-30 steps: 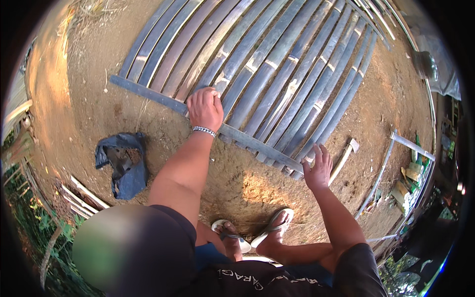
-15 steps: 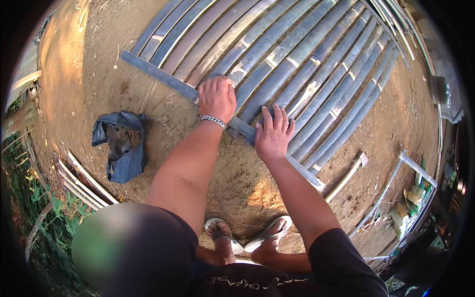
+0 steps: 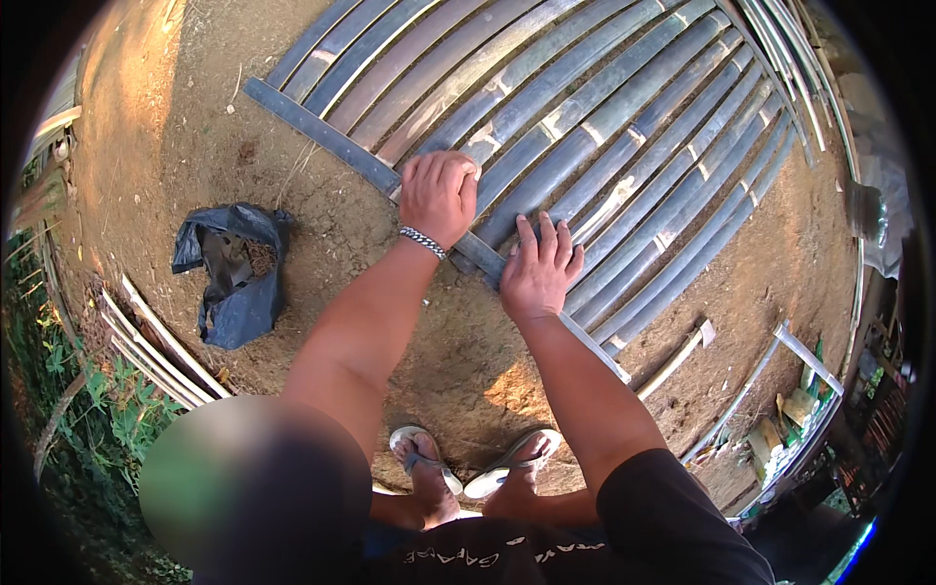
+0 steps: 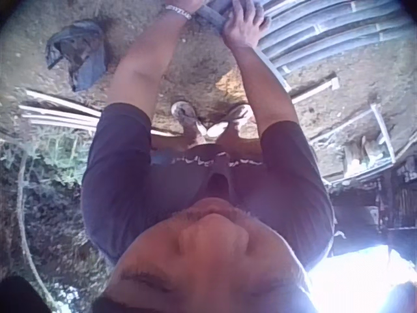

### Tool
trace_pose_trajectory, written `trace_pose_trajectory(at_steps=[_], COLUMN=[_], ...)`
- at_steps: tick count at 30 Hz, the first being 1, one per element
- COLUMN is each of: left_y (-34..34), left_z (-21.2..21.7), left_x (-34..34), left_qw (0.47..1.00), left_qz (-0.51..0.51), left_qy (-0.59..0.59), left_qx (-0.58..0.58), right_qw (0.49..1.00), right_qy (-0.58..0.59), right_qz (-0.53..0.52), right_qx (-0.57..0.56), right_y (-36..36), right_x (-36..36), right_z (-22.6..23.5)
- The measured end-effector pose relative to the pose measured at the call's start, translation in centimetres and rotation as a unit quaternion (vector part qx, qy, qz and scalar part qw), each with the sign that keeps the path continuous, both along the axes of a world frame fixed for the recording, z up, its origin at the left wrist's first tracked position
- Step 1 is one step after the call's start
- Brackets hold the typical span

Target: The person assembles a bamboo fence panel by hammering nails into cross-beams and picking up nails from a bag.

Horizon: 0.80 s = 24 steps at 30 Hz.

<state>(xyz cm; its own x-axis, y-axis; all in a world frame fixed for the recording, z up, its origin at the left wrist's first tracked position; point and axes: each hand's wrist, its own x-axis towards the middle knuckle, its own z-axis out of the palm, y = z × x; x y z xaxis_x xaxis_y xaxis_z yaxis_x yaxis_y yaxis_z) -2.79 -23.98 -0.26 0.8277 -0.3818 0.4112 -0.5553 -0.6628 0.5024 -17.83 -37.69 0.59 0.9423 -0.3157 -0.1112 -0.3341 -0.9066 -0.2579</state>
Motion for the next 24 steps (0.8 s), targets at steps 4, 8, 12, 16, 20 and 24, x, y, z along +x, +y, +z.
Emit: trace_pose_trajectory(at_steps=[4,8,12,16,20,24], left_y=[0.8,3.1,3.5,1.7,0.6,0.9], left_z=[0.1,0.0,0.7,1.9,2.3,0.9], left_x=[-1.2,-4.3,-4.9,-4.0,-0.1,0.3], left_qw=[0.988,0.972,0.974,0.961,0.943,0.943], left_qz=[-0.045,-0.099,-0.126,-0.196,-0.307,-0.308], left_qy=[0.085,0.151,0.164,0.162,0.110,0.103], left_qx=[-0.123,-0.151,-0.089,-0.105,-0.072,-0.077], right_qw=[1.000,1.000,1.000,1.000,1.000,0.999], right_qy=[-0.003,-0.009,-0.023,-0.022,-0.027,-0.032], right_qz=[0.000,-0.005,-0.005,-0.007,-0.006,-0.012], right_qx=[0.002,0.001,0.008,0.003,0.001,0.016], right_y=[-0.2,-0.1,0.0,-0.2,-0.2,0.0], right_x=[0.1,-0.2,-0.1,-0.1,-0.1,-0.1], right_z=[-0.1,-0.3,-0.2,-0.2,-0.3,-0.2])
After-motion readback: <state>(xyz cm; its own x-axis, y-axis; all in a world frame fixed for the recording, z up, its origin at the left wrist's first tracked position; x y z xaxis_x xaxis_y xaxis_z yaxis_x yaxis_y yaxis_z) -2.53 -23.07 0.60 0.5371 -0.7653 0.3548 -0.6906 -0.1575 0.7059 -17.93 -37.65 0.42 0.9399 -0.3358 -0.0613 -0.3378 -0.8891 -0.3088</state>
